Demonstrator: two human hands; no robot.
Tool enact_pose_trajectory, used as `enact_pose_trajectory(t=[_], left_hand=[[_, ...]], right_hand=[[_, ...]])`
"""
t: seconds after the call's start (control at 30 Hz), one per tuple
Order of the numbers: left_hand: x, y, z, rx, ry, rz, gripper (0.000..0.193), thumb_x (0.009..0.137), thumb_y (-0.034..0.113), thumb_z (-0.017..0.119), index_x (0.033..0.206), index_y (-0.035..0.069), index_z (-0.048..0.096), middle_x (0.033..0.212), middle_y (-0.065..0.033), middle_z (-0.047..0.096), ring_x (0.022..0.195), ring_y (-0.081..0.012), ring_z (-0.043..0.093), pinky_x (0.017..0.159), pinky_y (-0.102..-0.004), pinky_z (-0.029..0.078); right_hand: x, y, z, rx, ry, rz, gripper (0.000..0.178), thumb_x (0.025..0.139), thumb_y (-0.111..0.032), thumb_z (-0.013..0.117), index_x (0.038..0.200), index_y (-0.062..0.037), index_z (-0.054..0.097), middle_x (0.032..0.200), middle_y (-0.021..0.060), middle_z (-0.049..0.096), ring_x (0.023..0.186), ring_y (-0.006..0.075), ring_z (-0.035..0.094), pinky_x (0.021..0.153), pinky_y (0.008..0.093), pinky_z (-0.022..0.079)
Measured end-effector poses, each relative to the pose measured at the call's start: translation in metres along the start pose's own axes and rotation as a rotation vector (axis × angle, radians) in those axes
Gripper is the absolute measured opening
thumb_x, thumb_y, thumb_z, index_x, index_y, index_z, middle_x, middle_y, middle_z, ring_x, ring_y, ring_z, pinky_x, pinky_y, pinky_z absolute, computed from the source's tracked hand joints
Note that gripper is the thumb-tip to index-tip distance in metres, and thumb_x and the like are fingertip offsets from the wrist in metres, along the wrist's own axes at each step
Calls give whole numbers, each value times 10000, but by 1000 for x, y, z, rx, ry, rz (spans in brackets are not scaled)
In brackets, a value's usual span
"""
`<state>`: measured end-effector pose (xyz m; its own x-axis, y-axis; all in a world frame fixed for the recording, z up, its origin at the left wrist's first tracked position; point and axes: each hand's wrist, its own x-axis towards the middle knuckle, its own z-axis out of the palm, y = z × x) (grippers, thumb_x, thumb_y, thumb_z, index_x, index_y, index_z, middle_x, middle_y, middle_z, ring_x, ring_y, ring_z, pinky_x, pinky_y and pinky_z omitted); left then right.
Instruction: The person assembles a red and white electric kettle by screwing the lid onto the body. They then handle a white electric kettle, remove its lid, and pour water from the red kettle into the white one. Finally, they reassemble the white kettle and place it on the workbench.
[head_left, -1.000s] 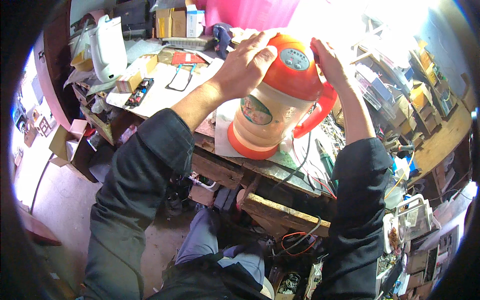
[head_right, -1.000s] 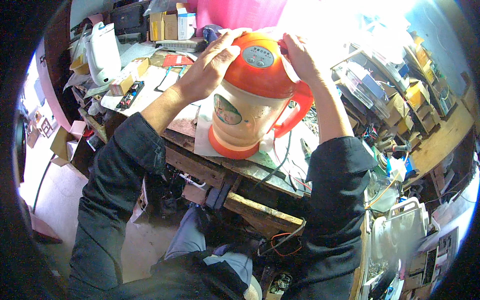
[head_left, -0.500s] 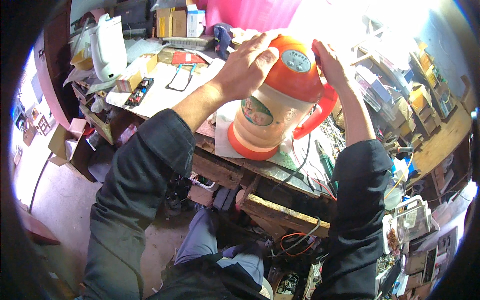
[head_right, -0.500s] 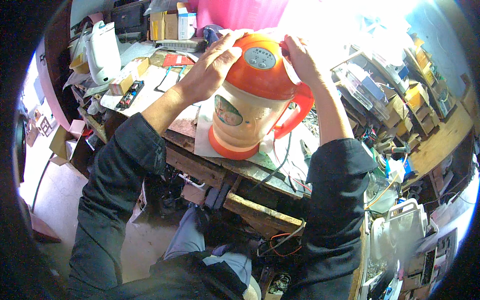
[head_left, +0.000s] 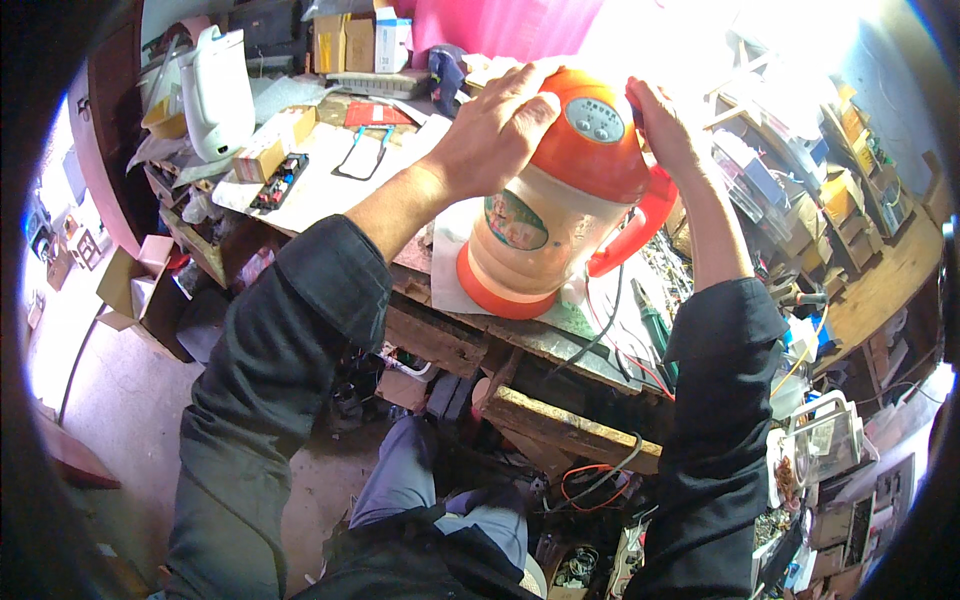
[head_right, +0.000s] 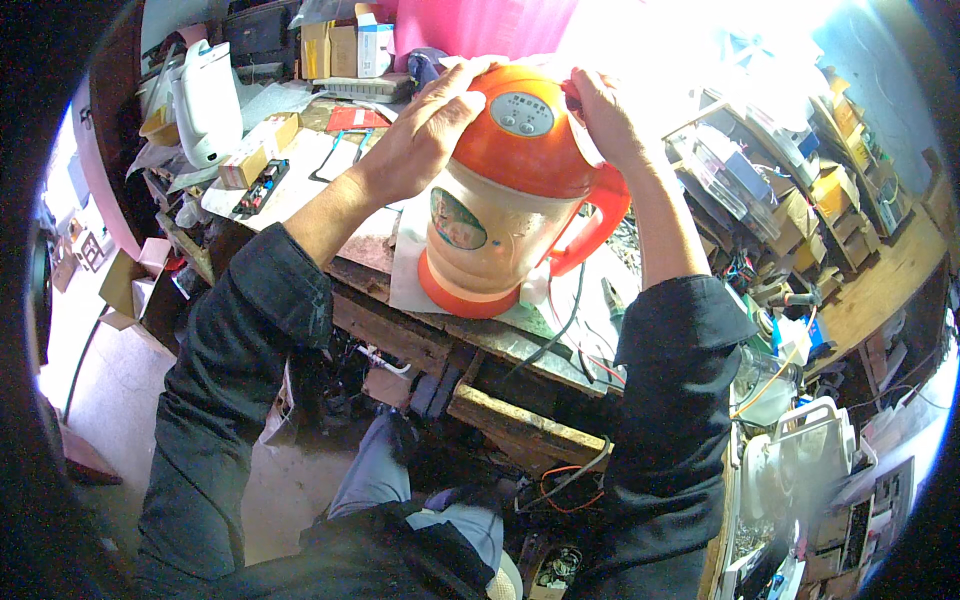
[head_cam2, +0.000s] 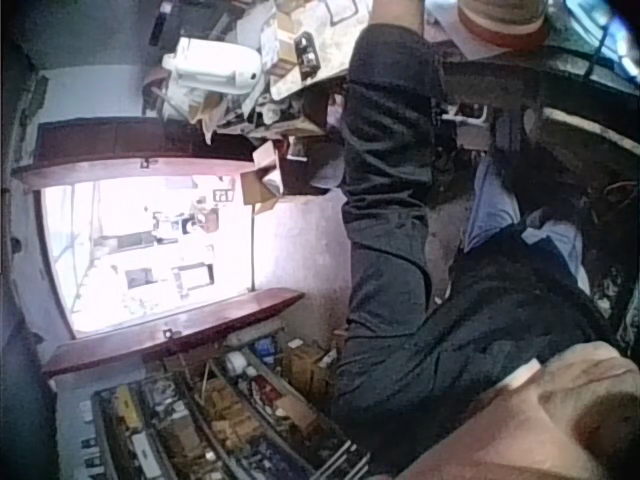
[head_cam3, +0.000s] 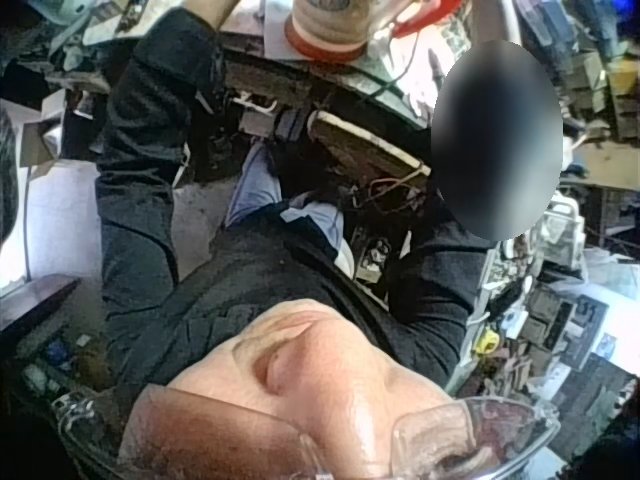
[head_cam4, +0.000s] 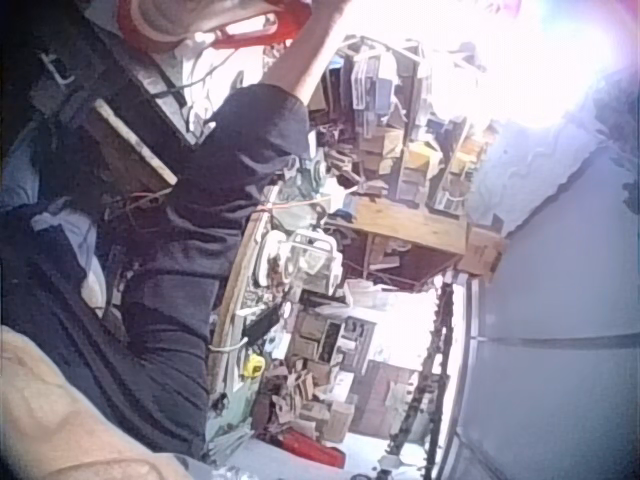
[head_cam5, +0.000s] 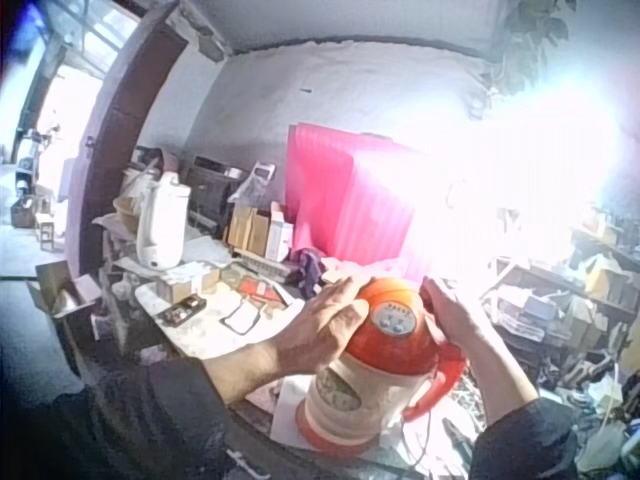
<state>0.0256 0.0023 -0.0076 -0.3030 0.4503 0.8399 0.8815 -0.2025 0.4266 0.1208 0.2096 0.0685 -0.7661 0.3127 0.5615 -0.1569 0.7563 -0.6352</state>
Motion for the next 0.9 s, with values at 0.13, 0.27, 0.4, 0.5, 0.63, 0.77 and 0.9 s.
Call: enact_pose_trajectory(t=[0.13, 0.27, 0.4, 0.5, 0.63, 0.77, 0.9], left_hand=[[0, -4, -1, 22, 0, 14, 552, 1056, 342, 332, 1478, 2, 438, 1533, -227, 444, 1485, -346, 354, 1251, -413, 201], [0, -3, 0, 0, -9, 10, 550, 1055, 339, 331, 1483, 10, 435, 1539, -221, 439, 1484, -344, 355, 1251, -411, 202], [-1, -6, 0, 31, 5, 29, 551, 1058, 340, 325, 1486, 10, 434, 1532, -212, 443, 1473, -340, 369, 1247, -409, 214], [0, -2, -1, 17, -4, 15, 552, 1061, 342, 323, 1488, 10, 431, 1523, -209, 446, 1465, -335, 381, 1242, -408, 226], [-1, -2, 1, 37, 7, 15, 548, 1066, 340, 321, 1491, 11, 425, 1516, -207, 448, 1458, -328, 391, 1236, -402, 243], [-1, -7, 0, 22, 19, 60, 535, 1071, 321, 327, 1490, 2, 420, 1519, -200, 450, 1453, -317, 403, 1229, -392, 259], [0, -8, 0, 21, 10, 81, 531, 1075, 319, 326, 1484, -6, 421, 1515, -198, 458, 1449, -307, 411, 1227, -383, 263]], right_hand=[[0, -2, 2, 23, -12, -9, 409, 1024, -382, 482, 976, -11, 648, 897, 44, 653, 819, 115, 575, 783, 289, 485], [3, 2, -2, 12, -39, 8, 419, 1028, -394, 489, 1005, -8, 650, 913, 52, 664, 827, 119, 584, 796, 285, 491], [-1, 0, 4, 51, -10, -5, 413, 1031, -396, 495, 1017, -15, 652, 926, 49, 665, 831, 117, 587, 802, 276, 494], [-4, -6, 1, 24, -10, 16, 407, 1033, -391, 496, 1025, -15, 651, 943, 49, 666, 837, 114, 589, 801, 269, 495], [-5, -8, -1, -19, -1, 13, 406, 1034, -384, 497, 1038, -7, 647, 956, 50, 666, 841, 113, 590, 802, 266, 497], [-1, -5, 0, 11, -33, -14, 403, 1030, -377, 498, 1023, -2, 646, 932, 42, 652, 822, 110, 572, 766, 270, 486], [-10, -10, 8, 126, 54, -44, 419, 1027, -389, 490, 980, -7, 656, 882, 39, 645, 794, 106, 555, 732, 274, 467]])
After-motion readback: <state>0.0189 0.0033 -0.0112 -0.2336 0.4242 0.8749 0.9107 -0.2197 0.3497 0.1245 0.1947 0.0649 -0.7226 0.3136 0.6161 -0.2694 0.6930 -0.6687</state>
